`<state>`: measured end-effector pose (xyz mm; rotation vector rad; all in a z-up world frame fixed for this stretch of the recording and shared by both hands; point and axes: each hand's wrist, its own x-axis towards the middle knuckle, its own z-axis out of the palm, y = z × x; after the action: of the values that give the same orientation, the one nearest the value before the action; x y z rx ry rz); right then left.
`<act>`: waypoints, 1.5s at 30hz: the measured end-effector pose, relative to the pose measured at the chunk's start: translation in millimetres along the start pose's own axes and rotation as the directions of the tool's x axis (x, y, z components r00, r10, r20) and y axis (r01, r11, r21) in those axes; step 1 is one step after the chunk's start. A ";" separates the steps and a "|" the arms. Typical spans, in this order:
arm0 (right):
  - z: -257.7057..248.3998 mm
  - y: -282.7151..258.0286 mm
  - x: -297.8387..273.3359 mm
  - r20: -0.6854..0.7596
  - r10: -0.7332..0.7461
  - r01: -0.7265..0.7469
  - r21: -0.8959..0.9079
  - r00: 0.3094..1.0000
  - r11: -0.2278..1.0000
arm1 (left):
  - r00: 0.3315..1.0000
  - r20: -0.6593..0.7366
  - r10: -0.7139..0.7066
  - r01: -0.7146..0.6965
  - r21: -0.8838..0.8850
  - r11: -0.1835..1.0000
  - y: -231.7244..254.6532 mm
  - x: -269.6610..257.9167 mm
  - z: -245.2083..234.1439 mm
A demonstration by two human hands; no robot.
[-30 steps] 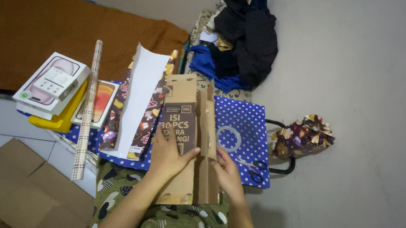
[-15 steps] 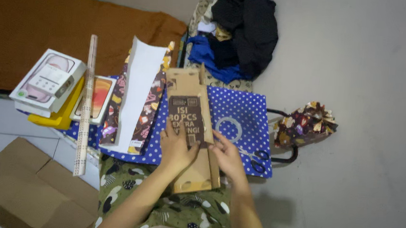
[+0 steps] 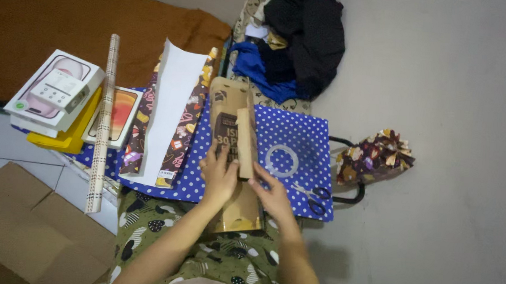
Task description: The person folds a flat cardboard sheet into a rectangular box shape, aligns the edges, and secures the seam with clear adhesive tape. The person repeatedly adjusts the box and applies tape to the bottom and side seams to hold the structure together.
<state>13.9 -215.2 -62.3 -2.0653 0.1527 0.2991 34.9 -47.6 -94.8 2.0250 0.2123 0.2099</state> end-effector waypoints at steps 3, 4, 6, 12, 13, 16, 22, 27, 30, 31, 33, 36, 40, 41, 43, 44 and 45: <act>18.4 -1.6 -6.1 -0.004 -0.204 0.196 -0.260 0.979 0.946 | 1.000 0.014 -0.024 0.024 0.012 1.000 -3.2 -1.2 1.2; 24.8 -1.9 -7.1 -0.002 -0.245 0.231 -0.327 0.970 0.916 | 1.000 -0.012 -0.001 0.001 0.002 1.000 -4.4 -0.6 -0.3; 34.8 -3.1 -6.5 -0.006 -0.267 0.247 -0.367 0.964 0.897 | 0.997 -0.059 0.048 -0.049 -0.013 0.999 -8.4 -0.6 -6.1; 48.2 -13.3 -12.5 -0.060 -0.283 0.272 -0.149 0.957 0.951 | 0.994 0.006 -0.106 0.105 -0.228 0.968 -30.7 4.5 -20.7; 50.0 -16.3 -13.2 -0.052 -0.252 0.239 -0.177 0.966 0.955 | 0.990 0.060 -0.129 0.140 -0.270 0.953 -34.9 5.1 -21.6; 49.9 -22.2 -15.8 -0.047 -0.239 0.218 -0.265 0.970 0.939 | 0.968 0.185 -0.168 0.229 -0.393 0.890 -45.1 4.0 -21.9; 20.7 -27.0 -12.8 0.018 -0.057 0.032 0.650 0.998 0.759 | 0.945 0.299 -0.133 0.255 -0.417 0.873 -46.7 18.3 -36.0; 16.2 -19.7 -5.9 0.058 -0.052 -0.007 0.728 0.997 0.686 | 0.926 0.344 -0.157 0.307 -0.442 0.843 -26.9 21.9 -35.4; 14.3 -11.0 4.2 0.027 -0.059 0.023 0.707 0.998 0.706 | 0.954 0.268 -0.134 0.268 -0.562 0.783 -17.0 21.1 -36.1; 13.5 -6.1 6.6 0.012 -0.058 0.033 0.688 0.998 0.725 | 0.957 0.269 -0.105 0.223 -0.458 0.860 -14.8 15.7 -37.2; 12.7 4.9 11.5 -0.013 -0.067 0.058 0.670 0.998 0.740 | 0.958 0.282 -0.052 0.120 -0.229 0.966 -10.4 -1.9 -40.6; 12.3 15.3 24.1 -0.029 -0.101 0.092 0.702 0.994 0.706 | 0.920 0.364 0.144 -0.120 -0.087 0.989 0.2 -13.4 -54.3; 14.9 21.6 25.1 -0.001 -0.057 0.037 0.772 0.998 0.635 | 0.841 0.502 0.202 -0.247 0.024 0.969 20.0 -24.5 -75.9; 16.7 21.0 23.5 0.004 -0.034 0.018 0.779 0.999 0.626 | 0.834 0.510 0.210 -0.269 0.045 0.962 24.9 -25.8 -80.7; 19.1 18.0 21.0 -0.002 0.014 -0.007 0.767 1.000 0.641 | 0.815 0.549 0.185 -0.285 0.102 0.953 34.1 -28.1 -86.6; 19.7 15.7 20.8 -0.007 0.037 -0.019 0.761 0.999 0.648 | 0.802 0.578 0.151 -0.280 0.139 0.950 38.8 -28.5 -86.5; 20.1 13.4 20.4 -0.007 -0.001 0.006 0.752 1.000 0.659 | 0.787 0.606 0.116 -0.274 0.175 0.946 42.1 -29.2 -86.3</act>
<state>27.5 -203.9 -88.6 -1.2225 0.2320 0.1775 -11.7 1.3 -20.5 2.2644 -0.3918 -0.3458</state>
